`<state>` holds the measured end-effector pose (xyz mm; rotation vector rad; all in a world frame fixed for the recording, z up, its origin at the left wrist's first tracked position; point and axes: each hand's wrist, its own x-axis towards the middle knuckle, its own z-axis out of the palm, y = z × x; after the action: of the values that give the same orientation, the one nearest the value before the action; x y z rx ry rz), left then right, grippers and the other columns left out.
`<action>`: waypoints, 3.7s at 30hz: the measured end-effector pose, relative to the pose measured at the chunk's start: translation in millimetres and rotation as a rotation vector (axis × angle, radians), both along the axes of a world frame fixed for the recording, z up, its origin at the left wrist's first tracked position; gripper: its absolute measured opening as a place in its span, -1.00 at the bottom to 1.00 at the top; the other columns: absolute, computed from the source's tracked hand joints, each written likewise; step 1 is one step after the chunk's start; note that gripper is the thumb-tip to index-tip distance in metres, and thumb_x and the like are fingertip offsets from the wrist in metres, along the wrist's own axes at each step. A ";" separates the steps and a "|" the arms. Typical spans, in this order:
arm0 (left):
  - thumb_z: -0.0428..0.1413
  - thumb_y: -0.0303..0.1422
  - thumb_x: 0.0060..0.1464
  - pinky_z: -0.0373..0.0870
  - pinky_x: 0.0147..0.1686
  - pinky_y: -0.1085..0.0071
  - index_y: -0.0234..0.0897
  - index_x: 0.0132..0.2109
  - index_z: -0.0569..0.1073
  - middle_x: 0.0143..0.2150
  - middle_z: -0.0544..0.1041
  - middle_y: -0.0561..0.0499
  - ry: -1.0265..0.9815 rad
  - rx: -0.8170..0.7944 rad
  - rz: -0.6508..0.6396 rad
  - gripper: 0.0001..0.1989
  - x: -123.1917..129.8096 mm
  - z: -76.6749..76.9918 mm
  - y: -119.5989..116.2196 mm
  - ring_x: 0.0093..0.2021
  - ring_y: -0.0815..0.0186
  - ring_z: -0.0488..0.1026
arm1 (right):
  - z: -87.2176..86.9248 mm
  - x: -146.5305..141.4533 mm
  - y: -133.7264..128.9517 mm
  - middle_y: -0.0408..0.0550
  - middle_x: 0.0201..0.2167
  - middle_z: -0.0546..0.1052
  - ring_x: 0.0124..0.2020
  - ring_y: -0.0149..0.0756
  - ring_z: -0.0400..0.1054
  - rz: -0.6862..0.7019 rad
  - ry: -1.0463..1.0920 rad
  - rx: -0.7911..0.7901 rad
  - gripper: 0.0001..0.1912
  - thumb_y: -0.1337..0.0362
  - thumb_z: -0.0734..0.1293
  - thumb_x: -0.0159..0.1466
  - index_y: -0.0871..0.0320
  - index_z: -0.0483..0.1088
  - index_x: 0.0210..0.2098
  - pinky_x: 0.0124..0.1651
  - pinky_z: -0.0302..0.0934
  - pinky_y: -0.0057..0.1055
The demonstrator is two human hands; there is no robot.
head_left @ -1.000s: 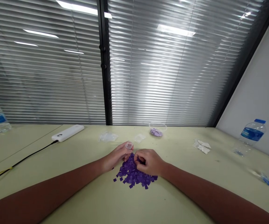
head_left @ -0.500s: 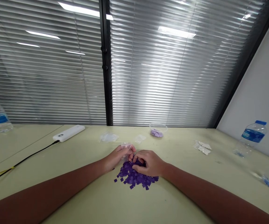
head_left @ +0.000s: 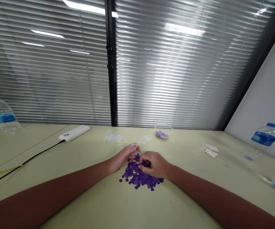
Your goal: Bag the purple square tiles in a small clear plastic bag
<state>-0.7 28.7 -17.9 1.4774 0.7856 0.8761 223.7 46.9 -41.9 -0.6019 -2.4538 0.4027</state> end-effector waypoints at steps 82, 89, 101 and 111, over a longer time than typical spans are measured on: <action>0.10 0.12 0.31 0.18 -0.29 0.41 -0.24 -0.19 0.36 -0.29 0.33 0.11 0.378 0.261 0.039 -0.53 5.7 5.3 -16.1 -0.28 0.31 0.27 | 0.8 1.4 2.6 -0.28 -0.55 0.29 -0.50 -0.44 0.15 -0.104 0.163 -0.111 -0.92 0.40 0.27 0.14 0.11 0.26 -0.42 -0.36 0.02 -0.47; 0.23 0.11 0.20 0.09 -0.33 0.42 -0.23 -0.17 0.37 -0.32 0.27 0.13 0.456 0.313 -0.014 -0.52 4.7 1.2 -13.1 -0.31 0.33 0.20 | -2.5 4.9 2.9 -0.28 -0.54 0.32 -0.54 -0.46 0.11 -0.142 0.267 -0.190 -0.91 0.42 0.25 0.17 0.11 0.31 -0.35 -0.43 0.01 -0.48; 0.20 0.20 0.14 0.18 -0.33 0.43 -0.23 -0.14 0.42 -0.34 0.35 0.12 0.526 0.411 -0.020 -0.45 5.9 0.5 -11.7 -0.32 0.32 0.25 | 2.4 3.4 -4.8 -0.24 -0.48 0.37 -0.47 -0.41 0.21 -0.052 0.260 0.043 -0.89 0.41 0.29 0.23 0.09 0.34 -0.27 -0.33 0.08 -0.45; 0.26 0.10 0.16 0.17 -0.32 0.43 -0.25 -0.13 0.41 -0.31 0.34 0.13 0.471 0.321 -0.011 -0.51 4.8 1.8 -12.5 -0.32 0.34 0.25 | 2.2 2.7 -3.8 -0.22 -0.49 0.39 -0.49 -0.41 0.20 -0.051 0.273 0.109 -0.91 0.42 0.26 0.23 0.10 0.35 -0.32 -0.33 0.07 -0.44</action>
<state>4.1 16.2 -16.1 2.0120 1.0096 0.6709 226.4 43.1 -39.6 -0.5258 -2.1800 0.3059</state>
